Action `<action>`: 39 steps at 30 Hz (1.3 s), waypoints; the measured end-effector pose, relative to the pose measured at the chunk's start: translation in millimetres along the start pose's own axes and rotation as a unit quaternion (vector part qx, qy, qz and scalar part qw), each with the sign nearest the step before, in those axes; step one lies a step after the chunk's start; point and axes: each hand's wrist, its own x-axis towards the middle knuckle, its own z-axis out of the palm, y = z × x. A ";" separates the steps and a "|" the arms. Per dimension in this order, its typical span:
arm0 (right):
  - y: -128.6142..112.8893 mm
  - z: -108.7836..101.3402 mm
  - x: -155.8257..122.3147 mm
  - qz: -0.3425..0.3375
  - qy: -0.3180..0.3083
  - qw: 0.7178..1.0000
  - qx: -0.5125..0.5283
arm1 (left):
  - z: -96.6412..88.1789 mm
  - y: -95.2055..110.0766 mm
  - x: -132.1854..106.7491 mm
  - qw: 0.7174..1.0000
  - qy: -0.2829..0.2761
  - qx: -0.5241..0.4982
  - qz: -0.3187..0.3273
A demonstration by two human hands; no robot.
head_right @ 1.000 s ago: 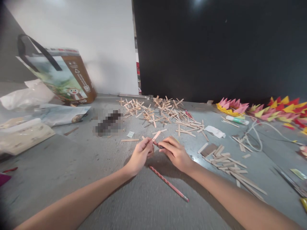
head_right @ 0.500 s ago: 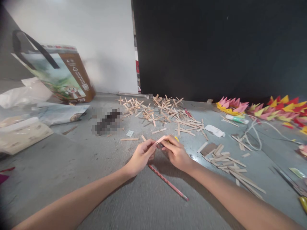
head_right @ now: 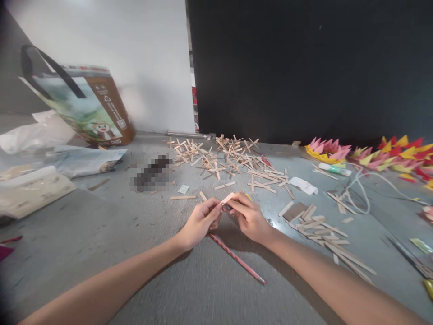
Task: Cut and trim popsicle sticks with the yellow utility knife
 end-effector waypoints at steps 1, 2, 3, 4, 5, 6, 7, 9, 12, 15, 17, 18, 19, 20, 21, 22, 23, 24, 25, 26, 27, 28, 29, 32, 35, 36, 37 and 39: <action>-0.4 -0.1 0.3 -0.001 -0.001 1.000 0.002 | 0.0 0.0 0.0 1.000 0.001 0.001 0.000; -0.8 -0.2 0.4 -0.002 0.000 1.000 0.001 | 0.0 0.2 0.0 1.000 0.001 0.002 0.001; -1.0 -0.3 0.6 -0.004 0.000 1.000 0.000 | 0.1 0.3 -0.1 1.000 0.001 0.003 0.001; -1.2 -0.4 0.7 -0.005 0.001 1.000 -0.003 | 0.1 0.5 -0.2 1.000 0.002 0.004 0.001; -1.3 -0.5 0.8 -0.006 0.002 1.000 -0.005 | 0.1 0.6 -0.3 1.000 0.004 0.004 0.000; -1.4 -0.5 0.8 -0.006 0.002 1.000 -0.006 | 0.0 0.7 -0.4 1.000 0.005 0.003 -0.002; -1.5 -0.6 0.9 -0.006 0.002 1.000 -0.007 | 0.0 0.7 -0.5 1.000 0.005 0.003 -0.004; -1.8 -0.6 1.2 -0.006 0.003 1.000 -0.008 | -0.2 0.7 -0.6 1.000 0.004 0.003 -0.007; -2.2 -0.8 1.7 -0.005 0.005 1.000 -0.011 | -0.4 0.4 -0.4 1.000 0.003 0.004 -0.006; -1.8 -0.9 1.6 -0.006 0.003 1.000 -0.014 | -0.2 0.0 -0.3 1.000 0.006 0.005 -0.007; -0.8 -0.7 0.9 -0.007 0.003 1.000 -0.017 | -0.1 -0.2 -0.3 1.000 0.007 0.008 -0.007; -0.1 -0.5 0.4 -0.007 0.004 1.000 -0.017 | 0.0 -0.2 -0.3 1.000 0.007 0.010 -0.006; 0.6 -0.4 -0.1 -0.007 0.004 1.000 -0.017 | 0.0 -0.2 -0.3 1.000 0.007 0.012 -0.004; 1.3 -0.3 -0.6 -0.007 0.005 1.000 -0.015 | 0.0 -0.3 -0.3 1.000 0.006 0.014 -0.004; 1.8 -0.3 -0.9 -0.004 0.006 1.000 -0.014 | -0.1 -0.4 -0.3 1.000 0.005 0.015 -0.004; 2.1 -0.4 -1.1 -0.001 0.007 1.000 -0.012 | -0.4 -0.6 -0.3 1.000 0.004 0.016 -0.006; 2.2 -0.6 -1.2 0.001 0.008 1.000 -0.011 | -0.7 -1.0 -0.3 1.000 0.001 0.018 -0.009; 2.0 -0.8 -1.0 0.002 0.009 1.000 -0.010 | -1.1 -1.5 -0.2 1.000 -0.002 0.020 -0.011; 1.4 -1.0 -0.7 0.002 0.011 1.000 -0.010 | -1.6 -2.2 0.0 1.000 -0.005 0.023 -0.012; 0.7 -1.1 -0.3 0.000 0.012 1.000 -0.012 | -2.1 -3.0 0.2 1.000 -0.007 0.026 -0.013; -0.1 -1.1 0.2 -0.001 0.014 1.000 -0.014 | -2.5 -3.8 0.4 0.999 -0.009 0.029 -0.013; -0.9 -1.0 0.7 -0.002 0.015 1.000 -0.016 | -2.8 -4.4 0.7 0.999 -0.010 0.033 -0.013; -1.5 -0.8 1.1 -0.001 0.016 1.000 -0.018 | -3.0 -4.8 1.1 0.999 -0.010 0.037 -0.014; -1.6 -0.1 1.9 -0.002 0.017 1.000 -0.019 | -2.3 -4.2 2.1 0.999 -0.010 0.036 -0.022; 1.0 0.2 2.0 -0.005 0.023 0.999 -0.024 | -1.0 -1.9 2.6 1.000 -0.008 0.011 -0.026; 1.8 0.1 2.0 -0.007 0.027 0.999 -0.027 | -0.7 -1.3 2.6 1.000 -0.008 0.007 -0.027; 2.3 0.1 2.0 -0.007 0.031 0.999 -0.031 | -0.6 -0.9 2.6 1.000 -0.008 0.006 -0.027; 2.0 0.1 2.4 -0.006 0.033 0.999 -0.034 | -0.8 -0.7 2.8 1.000 -0.011 0.012 -0.027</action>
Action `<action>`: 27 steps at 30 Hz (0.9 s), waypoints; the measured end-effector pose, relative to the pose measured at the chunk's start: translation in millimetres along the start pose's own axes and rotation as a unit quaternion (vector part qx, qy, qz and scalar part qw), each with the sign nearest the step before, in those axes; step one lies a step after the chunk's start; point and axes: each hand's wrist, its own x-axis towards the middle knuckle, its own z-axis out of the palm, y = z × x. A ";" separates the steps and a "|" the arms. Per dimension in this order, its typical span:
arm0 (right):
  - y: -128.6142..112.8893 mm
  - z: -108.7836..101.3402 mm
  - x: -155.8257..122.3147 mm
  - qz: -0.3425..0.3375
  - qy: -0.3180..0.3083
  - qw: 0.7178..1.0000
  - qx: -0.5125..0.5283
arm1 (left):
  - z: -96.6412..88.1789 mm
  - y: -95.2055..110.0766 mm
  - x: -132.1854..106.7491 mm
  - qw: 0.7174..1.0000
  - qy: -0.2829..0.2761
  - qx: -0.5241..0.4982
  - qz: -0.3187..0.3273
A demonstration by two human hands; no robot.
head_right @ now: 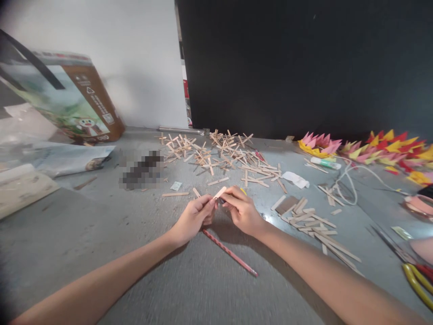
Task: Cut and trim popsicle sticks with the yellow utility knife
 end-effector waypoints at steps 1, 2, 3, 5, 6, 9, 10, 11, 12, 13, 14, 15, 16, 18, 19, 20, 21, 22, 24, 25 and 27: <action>-0.6 0.0 0.3 0.002 -0.002 1.000 0.002 | -0.2 -0.2 0.2 1.000 -0.002 0.005 0.002; -1.4 0.1 0.6 0.004 -0.004 1.000 0.005 | -0.3 -0.5 0.5 1.000 -0.003 0.008 0.004; -2.1 0.1 0.9 0.006 -0.007 1.000 0.009 | -0.4 -0.9 0.9 1.000 -0.004 0.007 0.006; -2.8 0.3 1.3 0.011 -0.012 1.000 0.015 | -0.3 -1.6 1.8 1.000 -0.004 0.000 0.008; -2.7 0.4 1.4 0.013 -0.014 1.000 0.015 | -0.1 -1.8 2.3 1.000 -0.003 -0.005 0.006; -1.0 0.9 0.7 0.010 -0.018 1.000 0.002 | 0.5 -2.2 3.0 1.000 0.001 -0.022 0.003; -0.2 1.0 0.3 0.003 -0.020 1.000 -0.002 | 0.7 -2.3 3.1 1.000 0.000 -0.028 0.003; 0.5 1.0 -0.1 -0.006 -0.025 1.000 -0.007 | 0.7 -2.3 3.2 0.999 -0.002 -0.034 0.003; 1.3 0.6 -0.5 -0.015 -0.032 0.999 -0.014 | 0.7 -2.3 3.3 0.999 -0.003 -0.041 0.005; 2.0 0.0 -0.7 -0.022 -0.042 0.999 -0.023 | 0.7 -2.2 3.3 0.999 -0.005 -0.047 0.005; 2.8 -0.9 -0.8 -0.027 -0.054 0.998 -0.036 | 0.5 -2.0 3.4 0.999 -0.006 -0.052 0.006; 3.6 -2.0 -0.7 -0.029 -0.066 0.996 -0.052 | 0.4 -1.8 3.5 0.998 -0.006 -0.055 0.006; 4.5 -3.3 -0.5 -0.028 -0.078 0.994 -0.067 | 0.2 -1.6 3.6 0.998 -0.004 -0.057 0.006; 6.4 -5.8 0.3 -0.024 -0.096 0.991 -0.087 | -0.3 -1.3 3.7 0.998 0.000 -0.060 0.007; 7.3 -6.8 0.8 -0.022 -0.101 0.990 -0.094 | -0.5 -1.4 3.8 0.998 0.001 -0.062 0.008; 8.2 -7.6 1.4 -0.020 -0.105 0.989 -0.099 | -0.6 -1.5 3.9 0.998 0.002 -0.063 0.009; 8.9 -8.2 1.9 -0.017 -0.108 0.988 -0.106 | -0.8 -1.8 4.0 0.998 0.002 -0.064 0.008; 9.5 -8.7 2.4 -0.015 -0.112 0.987 -0.115 | -0.9 -2.1 4.0 0.998 0.002 -0.065 0.007; 10.6 -9.5 3.2 -0.012 -0.116 0.984 -0.138 | -0.9 -2.5 4.1 0.998 0.002 -0.066 0.006; 11.2 -10.0 3.6 -0.014 -0.116 0.982 -0.149 | -0.8 -2.4 4.0 0.998 0.000 -0.066 0.005; 12.2 -10.9 4.2 -0.021 -0.110 0.980 -0.167 | -0.5 -1.4 3.6 0.998 -0.004 -0.064 0.005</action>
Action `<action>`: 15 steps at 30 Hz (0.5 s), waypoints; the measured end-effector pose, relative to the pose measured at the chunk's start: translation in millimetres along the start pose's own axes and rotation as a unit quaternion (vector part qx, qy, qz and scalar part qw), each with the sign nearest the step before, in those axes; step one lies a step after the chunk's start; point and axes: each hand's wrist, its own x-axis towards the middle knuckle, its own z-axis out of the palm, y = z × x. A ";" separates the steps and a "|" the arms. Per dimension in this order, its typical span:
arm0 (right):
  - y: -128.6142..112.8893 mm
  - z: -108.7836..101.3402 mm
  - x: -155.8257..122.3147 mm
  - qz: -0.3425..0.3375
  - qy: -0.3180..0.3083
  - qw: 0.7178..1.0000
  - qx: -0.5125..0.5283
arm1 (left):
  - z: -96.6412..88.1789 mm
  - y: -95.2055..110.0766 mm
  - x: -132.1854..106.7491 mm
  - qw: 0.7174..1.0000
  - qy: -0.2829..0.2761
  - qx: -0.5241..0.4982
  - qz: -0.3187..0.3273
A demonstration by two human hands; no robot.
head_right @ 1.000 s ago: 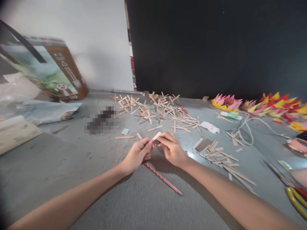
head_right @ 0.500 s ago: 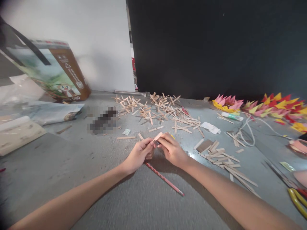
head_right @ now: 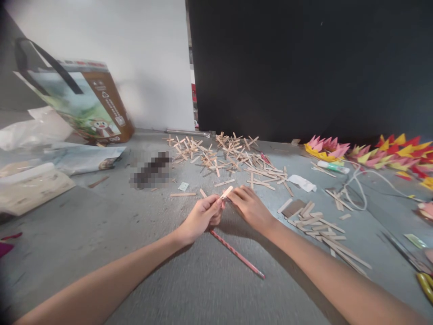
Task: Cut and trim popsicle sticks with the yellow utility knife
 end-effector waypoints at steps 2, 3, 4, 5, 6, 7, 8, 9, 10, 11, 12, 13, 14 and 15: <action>1.5 0.1 0.0 -0.005 0.002 1.000 -0.010 | 0.7 2.0 -0.6 1.000 -0.007 0.005 -0.002; 2.2 0.6 -0.2 -0.006 -0.001 1.000 -0.015 | 1.1 3.1 -0.9 1.000 -0.010 0.008 -0.004; 3.0 1.6 -0.5 -0.007 -0.006 1.000 -0.020 | 1.4 4.1 -1.2 1.000 -0.012 0.010 -0.005; 3.8 3.0 -0.9 -0.007 -0.010 1.000 -0.027 | 1.7 4.8 -1.4 1.000 -0.013 0.013 -0.006; 4.4 4.7 -1.3 -0.006 -0.012 0.999 -0.035 | 1.9 5.1 -1.4 1.000 -0.013 0.016 -0.007; 4.9 6.6 -1.8 -0.007 -0.011 0.999 -0.041 | 1.9 5.0 -1.4 1.000 -0.012 0.020 -0.008; 5.1 8.6 -2.2 -0.008 -0.009 0.999 -0.045 | 1.8 4.4 -1.2 1.000 -0.013 0.023 -0.010; 5.1 10.4 -2.4 -0.009 -0.006 0.999 -0.045 | 1.6 3.7 -1.0 0.999 -0.014 0.026 -0.011; 5.0 11.9 -2.5 -0.012 -0.002 0.999 -0.043 | 1.4 2.7 -0.8 0.999 -0.017 0.029 -0.011; 4.9 13.0 -2.5 -0.016 0.003 0.999 -0.042 | 1.2 1.9 -0.6 0.999 -0.019 0.029 -0.010; 4.8 13.5 -2.3 -0.020 0.006 0.999 -0.043 | 1.1 1.1 -0.4 0.999 -0.020 0.028 -0.009; 4.9 13.5 -2.1 -0.022 0.007 0.999 -0.048 | 1.0 0.7 -0.4 0.999 -0.018 0.026 -0.007; 5.2 13.0 -1.8 -0.023 0.007 0.998 -0.053 | 0.9 0.5 -0.3 1.000 -0.015 0.023 -0.004; 5.5 12.2 -1.6 -0.023 0.005 0.998 -0.058 | 0.9 0.5 -0.3 1.000 -0.011 0.021 -0.002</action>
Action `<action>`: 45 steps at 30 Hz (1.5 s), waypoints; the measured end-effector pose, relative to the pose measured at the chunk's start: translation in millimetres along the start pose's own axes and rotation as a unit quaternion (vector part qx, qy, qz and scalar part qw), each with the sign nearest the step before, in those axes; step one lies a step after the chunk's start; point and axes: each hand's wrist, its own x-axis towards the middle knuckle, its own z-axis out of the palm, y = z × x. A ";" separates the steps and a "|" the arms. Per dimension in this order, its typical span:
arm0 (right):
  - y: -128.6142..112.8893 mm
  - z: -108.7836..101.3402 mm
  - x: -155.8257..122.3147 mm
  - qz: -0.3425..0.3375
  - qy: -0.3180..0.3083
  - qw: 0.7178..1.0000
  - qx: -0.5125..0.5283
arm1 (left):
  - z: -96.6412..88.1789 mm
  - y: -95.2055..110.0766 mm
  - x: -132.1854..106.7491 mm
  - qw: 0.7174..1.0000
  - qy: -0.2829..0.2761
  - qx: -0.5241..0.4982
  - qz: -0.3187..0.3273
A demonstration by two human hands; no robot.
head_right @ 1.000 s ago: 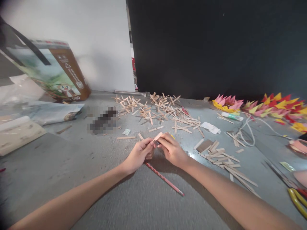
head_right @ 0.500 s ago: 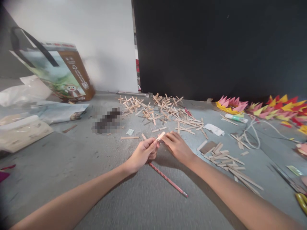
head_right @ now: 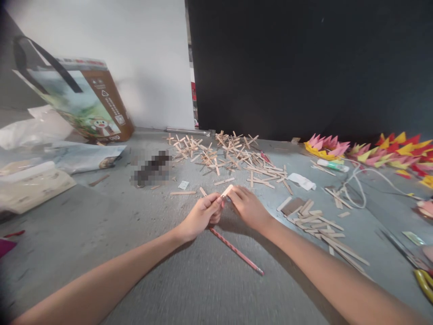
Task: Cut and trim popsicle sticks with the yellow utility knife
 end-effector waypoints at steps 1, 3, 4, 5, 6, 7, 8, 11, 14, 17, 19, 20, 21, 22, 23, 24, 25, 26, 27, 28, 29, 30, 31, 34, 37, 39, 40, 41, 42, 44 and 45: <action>0.4 -0.9 0.2 0.002 -0.004 1.000 -0.003 | 0.0 0.2 0.0 1.000 0.003 -0.001 0.001; 0.5 -2.8 0.4 0.006 -0.008 1.000 0.001 | -0.1 0.8 0.0 1.000 0.004 0.003 0.003; 0.0 -3.5 0.5 0.007 -0.008 1.000 0.005 | -0.2 1.1 0.0 1.000 0.002 0.007 0.003; -0.8 -3.9 0.7 0.007 -0.008 1.000 0.007 | -0.2 1.4 0.0 1.000 0.000 0.010 0.002; -1.8 -4.1 0.9 0.007 -0.007 1.000 0.008 | -0.1 1.6 -0.1 1.000 -0.001 0.012 0.000; -2.7 -4.2 1.1 0.006 -0.005 1.000 0.007 | 0.0 1.7 -0.1 1.000 -0.003 0.013 -0.003; -3.5 -4.2 1.4 0.004 -0.003 1.000 0.005 | 0.1 1.6 -0.1 1.000 -0.004 0.013 -0.005; -3.7 -4.6 2.2 0.000 -0.001 1.000 0.009 | 0.1 0.7 -0.2 1.000 -0.006 0.009 -0.006; -2.7 -6.3 2.7 0.004 -0.010 1.000 0.029 | -0.4 -0.8 0.0 1.000 -0.005 0.003 0.002; -4.3 -7.5 3.5 0.011 -0.011 0.999 0.028 | -0.5 -1.6 0.6 1.000 -0.003 0.007 0.005; -6.3 -7.2 4.1 0.013 -0.005 1.000 0.017 | -0.1 -1.6 1.0 1.000 0.000 0.010 0.004; -6.9 -6.9 4.3 0.013 -0.002 1.000 0.014 | 0.1 -1.7 1.0 1.000 0.003 0.009 0.002; -7.1 -6.5 4.3 0.012 -0.002 1.000 0.014 | 0.4 -1.8 1.0 1.000 0.004 0.006 0.001; -6.7 -6.1 4.2 0.011 -0.002 1.000 0.016 | 0.6 -1.9 0.9 1.000 0.006 0.003 0.001; -5.8 -5.8 3.9 0.010 -0.002 1.000 0.019 | 0.7 -2.1 0.8 1.000 0.007 0.000 0.003; -4.6 -5.7 3.5 0.010 -0.005 1.000 0.023 | 0.8 -2.2 0.7 1.000 0.007 -0.002 0.005; -3.4 -5.7 3.1 0.010 -0.010 1.000 0.028 | 0.8 -2.3 0.7 1.000 0.007 -0.001 0.007; -2.4 -5.7 2.7 0.012 -0.014 0.999 0.031 | 0.9 -2.3 0.8 1.000 0.006 0.001 0.007; -1.9 -5.7 2.4 0.014 -0.016 0.999 0.033 | 0.9 -2.3 1.0 1.000 0.006 0.004 0.006; -2.0 -5.5 2.2 0.016 -0.018 0.999 0.033 | 0.9 -2.1 1.2 1.000 0.005 0.006 0.004; -2.6 -5.2 2.2 0.018 -0.018 0.999 0.031 | 0.9 -2.0 1.5 1.000 0.005 0.007 0.001; -3.5 -4.8 2.4 0.021 -0.014 0.999 0.026 | 0.9 -1.8 1.8 1.000 0.004 0.006 -0.001; -4.5 -4.3 2.7 0.023 -0.010 0.999 0.020 | 1.0 -1.6 2.0 1.000 0.004 0.004 -0.003; -5.8 -3.4 3.8 0.014 -0.002 1.000 0.020 | 1.2 -1.2 1.8 1.000 0.005 -0.003 0.002; -3.5 -4.1 3.6 0.013 -0.007 0.999 0.041 | 1.5 -1.5 0.6 1.000 0.008 0.001 0.016; -1.9 -4.3 2.7 0.022 -0.016 0.999 0.046 | 1.5 -2.5 0.5 1.000 0.009 0.006 0.021; -1.6 -4.1 2.3 0.026 -0.018 0.999 0.044 | 1.4 -3.1 0.8 1.000 0.010 0.009 0.021; -1.7 -3.7 2.1 0.028 -0.017 0.999 0.039 | 1.3 -3.8 1.4 1.000 0.011 0.011 0.021; -2.2 -3.2 2.1 0.029 -0.013 0.999 0.032 | 1.2 -4.5 2.1 1.000 0.012 0.010 0.020; -4.1 -2.1 3.1 0.029 -0.006 0.999 0.020 | 1.0 -5.4 3.3 1.000 0.013 0.004 0.016; -5.1 -1.8 3.9 0.026 -0.005 0.999 0.018 | 0.9 -5.4 3.7 1.000 0.011 0.001 0.012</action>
